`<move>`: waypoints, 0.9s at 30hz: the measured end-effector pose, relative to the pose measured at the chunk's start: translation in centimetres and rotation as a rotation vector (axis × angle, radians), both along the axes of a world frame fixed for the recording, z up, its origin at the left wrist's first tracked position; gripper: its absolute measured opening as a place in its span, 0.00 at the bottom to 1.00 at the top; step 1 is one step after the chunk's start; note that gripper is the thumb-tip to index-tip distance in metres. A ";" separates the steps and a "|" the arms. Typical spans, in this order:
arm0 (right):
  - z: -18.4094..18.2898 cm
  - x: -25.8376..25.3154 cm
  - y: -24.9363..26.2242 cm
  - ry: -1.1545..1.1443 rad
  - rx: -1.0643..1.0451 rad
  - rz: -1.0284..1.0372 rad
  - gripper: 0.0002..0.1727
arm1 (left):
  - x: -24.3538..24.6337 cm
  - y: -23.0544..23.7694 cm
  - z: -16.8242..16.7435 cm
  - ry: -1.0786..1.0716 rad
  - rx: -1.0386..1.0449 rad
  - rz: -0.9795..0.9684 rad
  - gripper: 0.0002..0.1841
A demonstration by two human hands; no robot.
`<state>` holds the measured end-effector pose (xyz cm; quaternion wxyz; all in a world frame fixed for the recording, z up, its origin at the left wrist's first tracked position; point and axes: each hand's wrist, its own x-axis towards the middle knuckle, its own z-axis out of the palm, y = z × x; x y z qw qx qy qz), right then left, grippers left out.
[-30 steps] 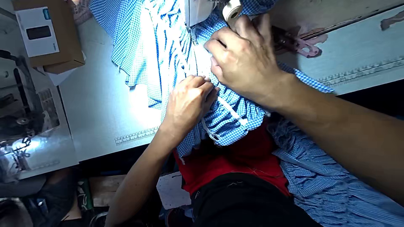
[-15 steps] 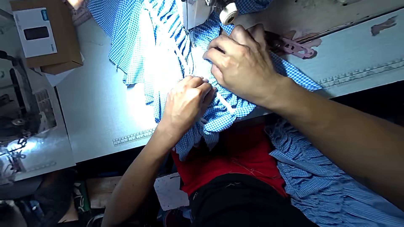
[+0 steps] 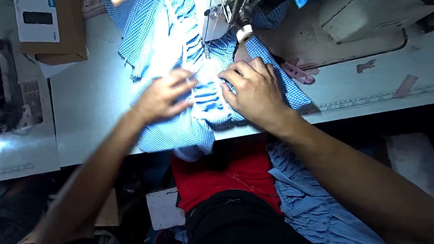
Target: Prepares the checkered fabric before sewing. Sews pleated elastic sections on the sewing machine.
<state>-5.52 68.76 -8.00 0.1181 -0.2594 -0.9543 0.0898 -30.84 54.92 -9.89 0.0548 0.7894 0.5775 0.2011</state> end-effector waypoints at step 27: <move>0.7 -1.9 1.5 -0.075 -0.023 -0.057 0.19 | 10.8 -0.5 -0.2 -0.134 0.174 0.088 0.09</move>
